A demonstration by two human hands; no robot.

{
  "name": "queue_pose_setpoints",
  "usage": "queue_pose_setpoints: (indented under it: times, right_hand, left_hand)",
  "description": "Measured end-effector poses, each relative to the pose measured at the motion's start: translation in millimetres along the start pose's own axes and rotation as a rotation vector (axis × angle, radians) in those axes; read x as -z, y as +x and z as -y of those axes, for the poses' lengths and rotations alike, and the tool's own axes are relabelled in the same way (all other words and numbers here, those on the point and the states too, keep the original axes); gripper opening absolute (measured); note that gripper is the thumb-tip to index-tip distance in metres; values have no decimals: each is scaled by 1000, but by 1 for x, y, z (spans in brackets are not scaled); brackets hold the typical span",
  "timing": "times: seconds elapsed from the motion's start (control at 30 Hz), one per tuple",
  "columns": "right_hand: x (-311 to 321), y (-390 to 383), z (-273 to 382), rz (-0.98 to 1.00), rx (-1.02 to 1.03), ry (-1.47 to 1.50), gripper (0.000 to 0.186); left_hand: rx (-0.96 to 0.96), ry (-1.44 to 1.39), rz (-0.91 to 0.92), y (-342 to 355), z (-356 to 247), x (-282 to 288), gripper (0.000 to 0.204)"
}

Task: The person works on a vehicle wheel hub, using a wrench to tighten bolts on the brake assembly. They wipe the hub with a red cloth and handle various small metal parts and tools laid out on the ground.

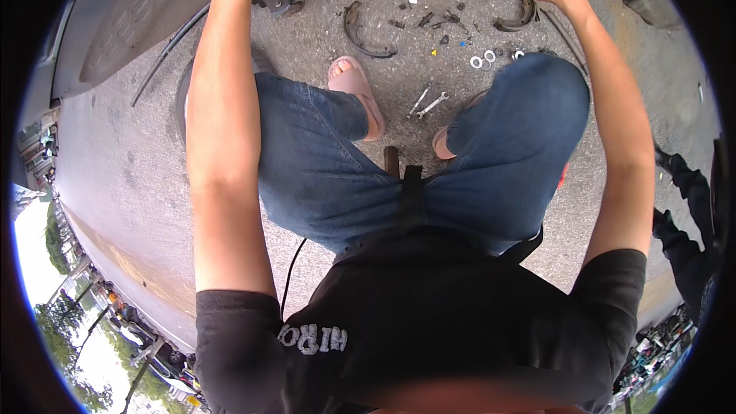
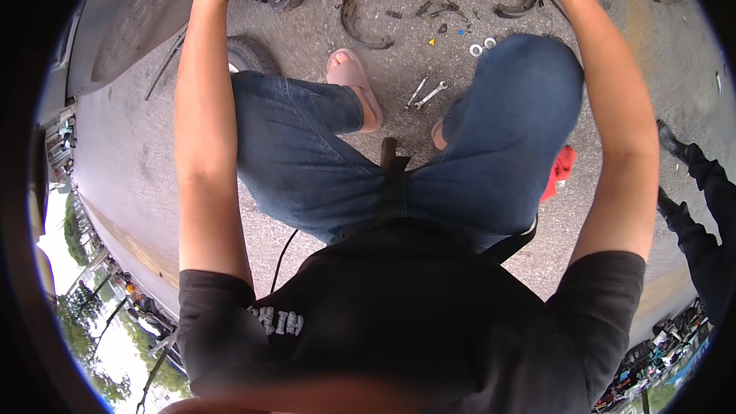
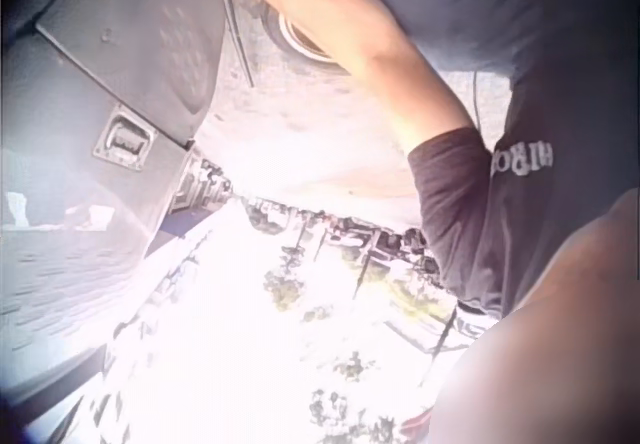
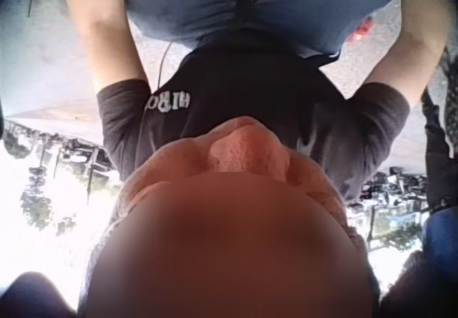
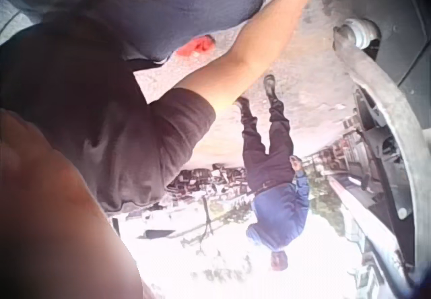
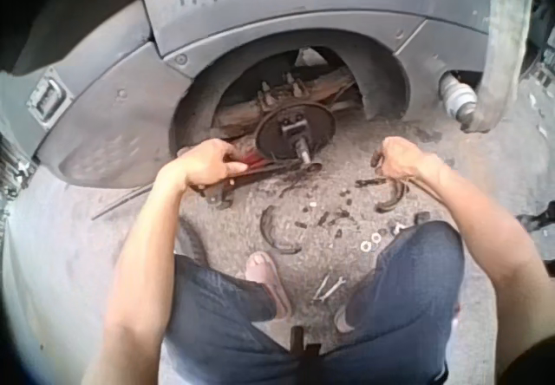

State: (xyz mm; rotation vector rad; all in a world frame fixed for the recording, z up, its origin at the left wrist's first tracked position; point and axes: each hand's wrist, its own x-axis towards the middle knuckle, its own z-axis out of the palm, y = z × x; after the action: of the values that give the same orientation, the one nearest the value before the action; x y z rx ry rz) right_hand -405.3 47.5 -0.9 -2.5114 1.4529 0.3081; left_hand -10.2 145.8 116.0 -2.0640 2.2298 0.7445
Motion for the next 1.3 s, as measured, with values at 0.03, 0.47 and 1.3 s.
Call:
queue_pose_setpoints:
  times: [0.03,0.47,1.3]
  right_hand:
    - [2,6,12,9,3,-27,35]
    - [-221,13,196,434,38,379,32]
    - [-332,-29,138,-194,-897,620,30]
  left_hand:
    - [117,0,4,-2,3,3,36]
    - [-99,-67,-33,-1,83,-19,43]
    - [-26,-51,75,35,80,-30,37]
